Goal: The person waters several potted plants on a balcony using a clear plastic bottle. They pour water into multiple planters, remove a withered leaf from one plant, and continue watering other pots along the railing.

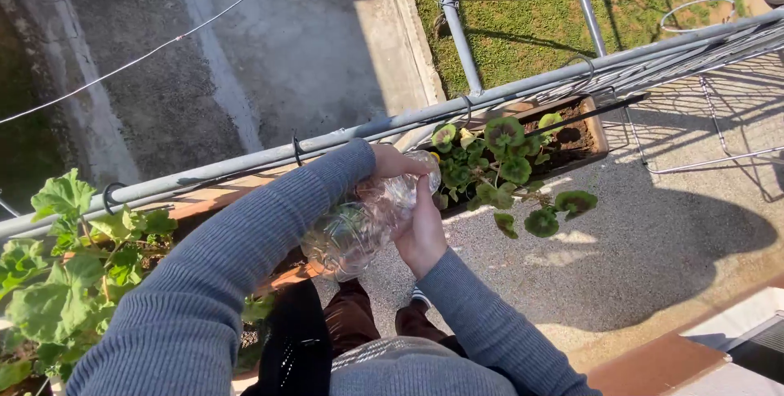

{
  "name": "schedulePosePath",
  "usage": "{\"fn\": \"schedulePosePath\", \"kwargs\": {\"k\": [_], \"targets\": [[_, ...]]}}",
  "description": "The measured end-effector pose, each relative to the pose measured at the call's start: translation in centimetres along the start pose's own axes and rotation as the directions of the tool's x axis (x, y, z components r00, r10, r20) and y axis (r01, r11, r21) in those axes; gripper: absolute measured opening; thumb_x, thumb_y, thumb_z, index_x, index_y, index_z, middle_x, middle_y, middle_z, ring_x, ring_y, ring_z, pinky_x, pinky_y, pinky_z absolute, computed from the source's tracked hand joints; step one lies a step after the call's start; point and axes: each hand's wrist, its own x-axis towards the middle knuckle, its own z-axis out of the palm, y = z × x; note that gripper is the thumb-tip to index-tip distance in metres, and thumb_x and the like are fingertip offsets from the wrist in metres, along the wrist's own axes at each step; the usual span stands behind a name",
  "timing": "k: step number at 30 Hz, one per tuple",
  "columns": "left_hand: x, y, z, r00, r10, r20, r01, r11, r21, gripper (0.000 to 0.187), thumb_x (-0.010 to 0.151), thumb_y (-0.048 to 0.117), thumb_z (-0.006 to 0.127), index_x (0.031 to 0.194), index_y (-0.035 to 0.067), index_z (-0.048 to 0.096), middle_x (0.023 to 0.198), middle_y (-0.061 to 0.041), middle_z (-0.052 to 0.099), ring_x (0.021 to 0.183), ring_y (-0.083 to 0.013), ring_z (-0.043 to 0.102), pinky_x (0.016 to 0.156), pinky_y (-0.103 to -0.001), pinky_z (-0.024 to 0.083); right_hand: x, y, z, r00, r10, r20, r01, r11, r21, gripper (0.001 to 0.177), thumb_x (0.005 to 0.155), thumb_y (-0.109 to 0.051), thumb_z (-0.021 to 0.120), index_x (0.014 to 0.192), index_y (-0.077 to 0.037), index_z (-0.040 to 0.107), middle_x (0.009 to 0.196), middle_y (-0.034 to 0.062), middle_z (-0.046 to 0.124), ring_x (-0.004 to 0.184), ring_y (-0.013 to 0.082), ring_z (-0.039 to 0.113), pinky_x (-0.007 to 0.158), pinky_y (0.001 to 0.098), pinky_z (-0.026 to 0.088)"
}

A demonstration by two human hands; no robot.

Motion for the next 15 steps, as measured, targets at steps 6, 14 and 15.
{"fn": "schedulePosePath", "kwargs": {"k": [6,14,15], "targets": [[-0.7,0.5,-1.7,0.997,0.021,0.081,-0.023,0.999,0.025,0.112,0.074,0.087,0.052,0.143,0.0,0.057,0.151,-0.023,0.05,0.146,-0.0333,0.041,0.126,-0.042,0.029,-1.4,-1.5,1.6,0.998,0.053,0.03,-0.054,0.998,0.032,0.086,0.1,-0.061,0.05,0.159,-0.007,0.017,0.136,0.0343,0.056,0.12,0.0391,0.064,0.104,0.0518,0.05],[0.0,-0.2,-2.3,0.988,0.076,0.137,-0.097,0.983,0.157,0.085,0.084,0.077,0.041,0.145,0.019,0.058,0.141,-0.025,0.058,0.137,-0.038,0.052,0.118,-0.048,0.038,1.7,0.3,0.4,0.998,-0.032,-0.051,0.032,0.999,-0.008,0.082,0.103,-0.056,0.048,0.149,0.006,0.024,0.101,0.028,0.07,0.082,0.0337,0.077,0.074,0.0458,0.066],[-1.3,0.5,-2.6,0.983,0.118,0.143,-0.144,0.971,0.193,0.073,0.091,0.067,0.038,0.146,0.024,0.056,0.138,-0.029,0.059,0.135,-0.0422,0.053,0.116,-0.051,0.04,1.3,0.1,0.5,0.997,-0.037,-0.065,0.035,0.999,-0.038,0.081,0.104,-0.055,0.048,0.147,0.008,0.024,0.101,0.0284,0.07,0.081,0.0332,0.077,0.073,0.0452,0.067]]}}
